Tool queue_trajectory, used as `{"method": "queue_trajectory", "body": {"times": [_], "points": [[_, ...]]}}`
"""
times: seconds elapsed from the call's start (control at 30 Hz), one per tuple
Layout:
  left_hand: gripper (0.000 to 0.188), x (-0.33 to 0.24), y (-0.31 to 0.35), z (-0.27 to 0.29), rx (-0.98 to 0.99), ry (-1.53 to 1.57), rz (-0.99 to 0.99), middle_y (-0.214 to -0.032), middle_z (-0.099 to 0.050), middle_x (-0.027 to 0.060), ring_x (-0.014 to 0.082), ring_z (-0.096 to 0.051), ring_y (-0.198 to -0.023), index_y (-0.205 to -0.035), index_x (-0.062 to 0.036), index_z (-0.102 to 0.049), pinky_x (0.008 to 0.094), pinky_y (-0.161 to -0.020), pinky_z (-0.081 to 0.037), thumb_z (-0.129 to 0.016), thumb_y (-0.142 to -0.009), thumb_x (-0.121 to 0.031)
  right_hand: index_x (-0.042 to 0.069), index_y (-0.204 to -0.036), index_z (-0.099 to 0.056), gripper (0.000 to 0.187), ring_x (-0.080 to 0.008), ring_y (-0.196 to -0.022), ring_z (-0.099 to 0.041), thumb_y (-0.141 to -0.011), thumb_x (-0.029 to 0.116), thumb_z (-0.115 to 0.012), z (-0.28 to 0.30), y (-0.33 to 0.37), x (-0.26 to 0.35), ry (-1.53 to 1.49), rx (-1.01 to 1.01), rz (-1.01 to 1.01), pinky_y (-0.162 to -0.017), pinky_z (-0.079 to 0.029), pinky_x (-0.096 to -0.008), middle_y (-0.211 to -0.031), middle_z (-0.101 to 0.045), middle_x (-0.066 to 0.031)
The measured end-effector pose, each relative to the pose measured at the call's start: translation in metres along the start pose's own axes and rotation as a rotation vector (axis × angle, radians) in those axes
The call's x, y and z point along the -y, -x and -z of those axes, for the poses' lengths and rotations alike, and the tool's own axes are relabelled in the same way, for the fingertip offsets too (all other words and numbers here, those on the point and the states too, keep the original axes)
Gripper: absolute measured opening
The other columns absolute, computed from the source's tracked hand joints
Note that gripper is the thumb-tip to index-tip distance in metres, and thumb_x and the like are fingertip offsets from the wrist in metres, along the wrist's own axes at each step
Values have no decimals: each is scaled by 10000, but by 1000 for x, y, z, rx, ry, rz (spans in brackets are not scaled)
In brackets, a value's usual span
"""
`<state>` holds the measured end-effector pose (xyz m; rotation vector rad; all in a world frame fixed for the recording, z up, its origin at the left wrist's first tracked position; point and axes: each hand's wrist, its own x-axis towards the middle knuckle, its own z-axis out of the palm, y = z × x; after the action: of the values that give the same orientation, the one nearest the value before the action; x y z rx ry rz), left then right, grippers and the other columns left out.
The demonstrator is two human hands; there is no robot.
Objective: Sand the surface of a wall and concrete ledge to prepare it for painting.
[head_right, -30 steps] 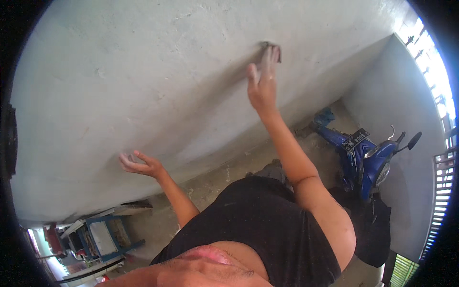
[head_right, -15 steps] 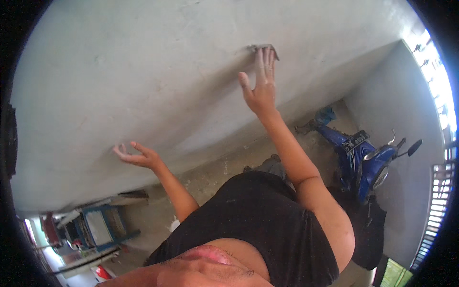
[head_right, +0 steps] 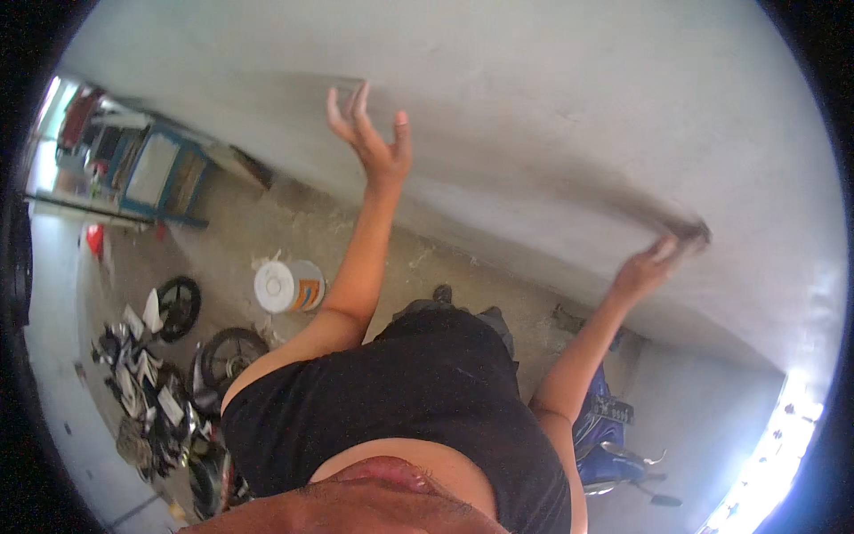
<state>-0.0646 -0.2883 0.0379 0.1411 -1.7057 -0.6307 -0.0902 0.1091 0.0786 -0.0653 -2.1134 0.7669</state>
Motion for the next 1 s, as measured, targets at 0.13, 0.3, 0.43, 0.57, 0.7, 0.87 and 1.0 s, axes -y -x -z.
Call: {"method": "queue_trajectory", "body": {"times": [0.13,0.3,0.43,0.57,0.7,0.87,1.0], "points": [[707,3,-3,4,-52,80,-36,-1555,-171,302,446,-347,-1382,-1440,82,-416,559,-1077,-410,-586,-1014,-457,-36,-1588,-238,685,-402,-1521,-263,-1112,446,-338,9,-14,-8,-123,-44,-3,-1247,-251,-449,-1644,-260,-252],[700,5,-2,12,83,-174,-29,-1551,-184,308,461,-348,-1364,-1426,60,-439,547,-1066,-427,-599,-999,-472,-23,-1597,-222,747,-396,-1531,-234,-1100,533,-255,3,6,-10,2,82,-18,-1250,-258,-457,-1650,-230,-255],[700,2,-3,8,8,-211,-13,-1554,-192,307,472,-372,-1338,-1420,36,-451,571,-1083,-391,-613,-984,-487,-23,-1594,-229,795,-395,-1521,-259,-1081,583,-252,12,-4,5,48,45,-40,-1246,-289,-458,-1642,-241,-260],[702,0,-3,9,13,7,71,-1550,-215,315,467,-417,-1305,-1428,26,-447,570,-1078,-371,-616,-979,-487,-37,-1585,-250,723,-396,-1494,-321,-1102,499,-288,17,-15,5,-66,-32,-83,-1238,-306,-442,-1630,-271,-267],[715,4,-3,17,49,-183,60,-1539,-274,302,424,-492,-1253,-1447,14,-434,527,-1021,-398,-626,-972,-485,-36,-1587,-244,753,-387,-1498,-318,-1091,528,-299,6,2,0,-21,27,-56,-1238,-303,-449,-1632,-264,-268],[744,13,-11,19,22,-260,-38,-1476,-431,235,363,-538,-1225,-1477,5,-413,518,-995,-400,-626,-967,-494,-14,-1599,-222,811,-381,-1509,-299,-1068,587,-342,8,-1,16,14,-14,29,-1228,-307,-486,-1631,-260,-276],[765,14,-12,16,23,-239,11,-1427,-503,198,344,-548,-1212,-1502,0,-392,516,-990,-397,-628,-968,-495,-13,-1602,-221,811,-384,-1539,-222,-1060,551,-438,3,-12,26,-107,-30,-85,-1234,-283,-467,-1644,-249,-262]]}}
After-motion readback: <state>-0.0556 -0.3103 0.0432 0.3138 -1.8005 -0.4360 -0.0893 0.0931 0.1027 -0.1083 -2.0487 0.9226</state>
